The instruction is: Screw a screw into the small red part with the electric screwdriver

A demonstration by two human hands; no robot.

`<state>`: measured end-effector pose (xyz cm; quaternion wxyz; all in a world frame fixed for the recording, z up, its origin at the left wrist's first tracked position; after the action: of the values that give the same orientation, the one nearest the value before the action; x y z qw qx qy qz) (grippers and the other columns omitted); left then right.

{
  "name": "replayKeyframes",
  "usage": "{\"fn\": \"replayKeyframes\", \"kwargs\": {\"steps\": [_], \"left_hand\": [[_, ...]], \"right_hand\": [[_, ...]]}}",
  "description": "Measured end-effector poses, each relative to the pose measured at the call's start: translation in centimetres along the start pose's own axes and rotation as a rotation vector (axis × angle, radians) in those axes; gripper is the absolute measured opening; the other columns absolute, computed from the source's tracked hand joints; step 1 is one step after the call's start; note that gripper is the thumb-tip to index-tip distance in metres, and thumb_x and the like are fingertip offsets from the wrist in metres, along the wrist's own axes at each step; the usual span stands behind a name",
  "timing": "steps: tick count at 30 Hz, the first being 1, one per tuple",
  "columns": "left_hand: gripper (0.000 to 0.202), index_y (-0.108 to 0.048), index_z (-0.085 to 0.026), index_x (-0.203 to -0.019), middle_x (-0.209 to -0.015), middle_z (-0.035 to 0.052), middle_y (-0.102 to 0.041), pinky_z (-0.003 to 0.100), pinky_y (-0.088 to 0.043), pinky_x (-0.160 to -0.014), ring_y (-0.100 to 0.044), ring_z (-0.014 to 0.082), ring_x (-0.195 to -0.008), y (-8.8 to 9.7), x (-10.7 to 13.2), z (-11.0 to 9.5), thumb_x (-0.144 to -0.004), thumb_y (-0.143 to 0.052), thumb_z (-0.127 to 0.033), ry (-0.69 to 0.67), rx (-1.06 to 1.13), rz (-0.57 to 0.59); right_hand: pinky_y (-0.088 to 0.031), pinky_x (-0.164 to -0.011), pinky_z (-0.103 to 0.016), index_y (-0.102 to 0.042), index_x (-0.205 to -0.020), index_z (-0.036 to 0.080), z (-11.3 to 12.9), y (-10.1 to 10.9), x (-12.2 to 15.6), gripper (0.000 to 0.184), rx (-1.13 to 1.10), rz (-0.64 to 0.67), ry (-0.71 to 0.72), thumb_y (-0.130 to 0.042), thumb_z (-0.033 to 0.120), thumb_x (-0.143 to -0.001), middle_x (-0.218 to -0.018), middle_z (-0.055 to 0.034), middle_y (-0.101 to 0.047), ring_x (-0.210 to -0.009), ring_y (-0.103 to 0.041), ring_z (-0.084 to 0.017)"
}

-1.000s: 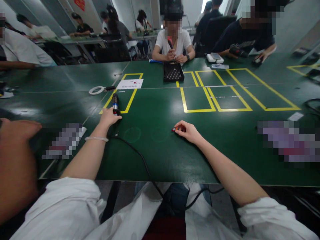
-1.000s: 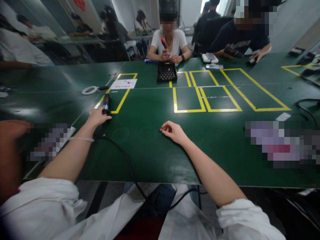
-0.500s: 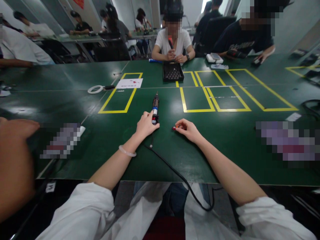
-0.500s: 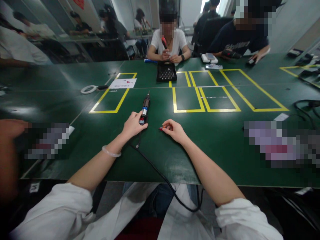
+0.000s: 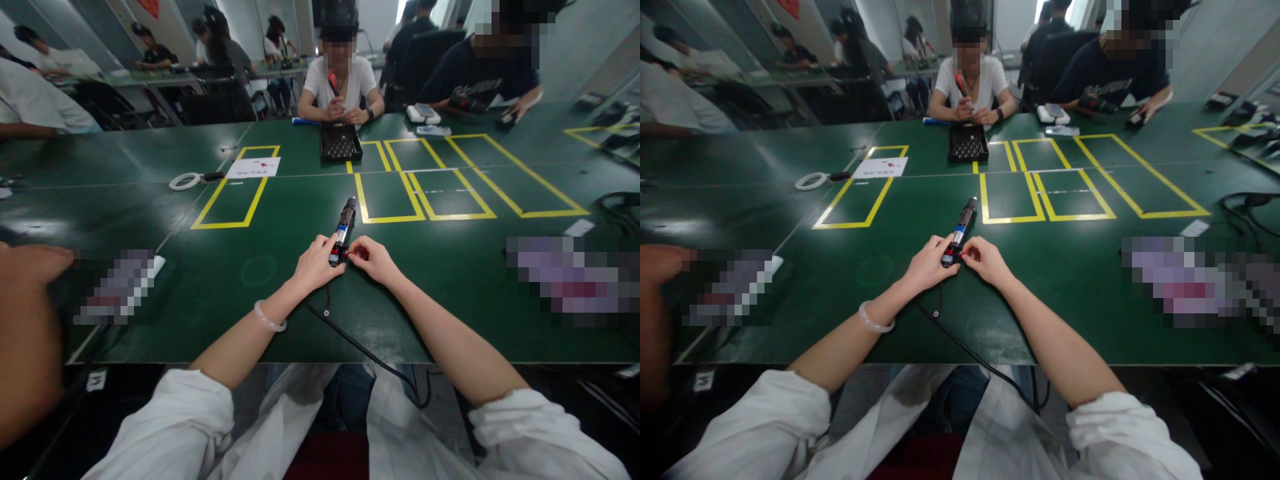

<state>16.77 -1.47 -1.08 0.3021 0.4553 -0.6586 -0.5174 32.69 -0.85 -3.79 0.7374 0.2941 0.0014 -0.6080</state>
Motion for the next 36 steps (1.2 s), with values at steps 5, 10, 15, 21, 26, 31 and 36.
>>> {"fn": "replayKeyframes", "kwargs": {"steps": [5, 10, 15, 21, 26, 31, 36], "left_hand": [[0.076, -0.035, -0.020, -0.150, -0.127, 0.0094, -0.051, 0.034, -0.052, -0.083, -0.057, 0.0253, -0.112, 0.0, -0.1, 0.1, -0.083, -0.061, -0.044, -0.006, 0.010, 0.001], [0.074, -0.036, -0.022, -0.150, -0.127, 0.0092, -0.052, 0.034, -0.052, -0.083, -0.057, 0.0251, -0.111, -0.1, 0.0, 0.0, -0.084, -0.060, -0.043, -0.011, 0.005, -0.016], [0.074, -0.035, -0.022, -0.150, -0.131, 0.0100, -0.049, 0.035, -0.052, -0.086, -0.055, 0.0262, -0.113, -0.3, 0.1, 0.0, -0.084, -0.061, -0.042, -0.004, -0.015, -0.040], [0.074, -0.036, -0.025, -0.151, -0.128, 0.0104, -0.049, 0.035, -0.051, -0.084, -0.054, 0.0263, -0.110, -0.6, 0.3, 0.0, -0.084, -0.061, -0.044, -0.016, -0.069, -0.085], [0.072, -0.037, -0.023, -0.151, -0.125, 0.0120, -0.050, 0.037, -0.048, -0.085, -0.052, 0.0274, -0.108, -0.6, 0.3, -0.5, -0.087, -0.057, -0.047, -0.027, -0.143, -0.106], [0.068, -0.038, -0.019, -0.150, -0.120, 0.0137, -0.051, 0.039, -0.044, -0.089, -0.051, 0.0287, -0.108, -0.3, 0.0, -1.2, -0.090, -0.053, -0.049, -0.011, -0.204, -0.106], [0.065, -0.038, -0.019, -0.150, -0.118, 0.0139, -0.051, 0.040, -0.043, -0.089, -0.049, 0.0291, -0.108, -0.1, 0.1, -1.3, -0.092, -0.050, -0.048, 0.012, -0.215, -0.097]], "right_hand": [[-0.042, -0.064, -0.027, -0.059, -0.086, 0.019, 0.4, -0.2, 0.0, 0.004, 0.030, 0.015, 0.053, -0.062, 0.019, -0.083, -0.077, 0.0005, -0.055, -0.064, -0.051, -0.013], [-0.044, -0.068, -0.028, -0.061, -0.087, 0.019, 0.4, -0.2, -0.1, 0.003, 0.107, 0.048, 0.078, -0.061, 0.017, -0.085, -0.083, -0.0010, -0.055, -0.068, -0.053, -0.013], [-0.046, -0.073, -0.030, -0.065, -0.089, 0.019, 0.5, -0.3, 0.1, 0.004, 0.164, 0.035, 0.070, -0.063, 0.022, -0.088, -0.095, -0.0041, -0.053, -0.075, -0.054, -0.015], [-0.046, -0.070, -0.028, -0.068, -0.087, 0.019, 0.8, -0.7, 0.1, 0.006, 0.192, 0.030, 0.066, -0.063, 0.021, -0.089, -0.085, -0.0028, -0.056, -0.071, -0.055, -0.015], [-0.044, -0.068, -0.027, -0.070, -0.085, 0.019, 1.1, -0.4, 0.2, 0.009, 0.269, -0.021, 0.009, -0.064, 0.025, -0.089, -0.079, -0.0031, -0.064, -0.068, -0.057, -0.015], [-0.044, -0.065, -0.026, -0.068, -0.087, 0.019, 1.7, -0.2, 0.5, 0.009, 0.210, -0.058, -0.075, -0.064, 0.027, -0.087, -0.080, -0.0018, -0.070, -0.065, -0.060, -0.014], [-0.045, -0.064, -0.026, -0.066, -0.088, 0.019, 1.9, -0.3, 0.6, 0.010, 0.126, -0.049, -0.067, -0.066, 0.029, -0.085, -0.079, -0.0015, -0.071, -0.063, -0.060, -0.014]]}}
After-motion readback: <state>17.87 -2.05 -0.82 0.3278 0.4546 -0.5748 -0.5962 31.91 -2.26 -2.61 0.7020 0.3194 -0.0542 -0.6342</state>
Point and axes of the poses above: each hand's wrist, its own x-axis away from the middle knuckle, its own y-axis out of the back of the hand, z = x × y, the point moved 5 cm from there along -x, towards the middle knuckle
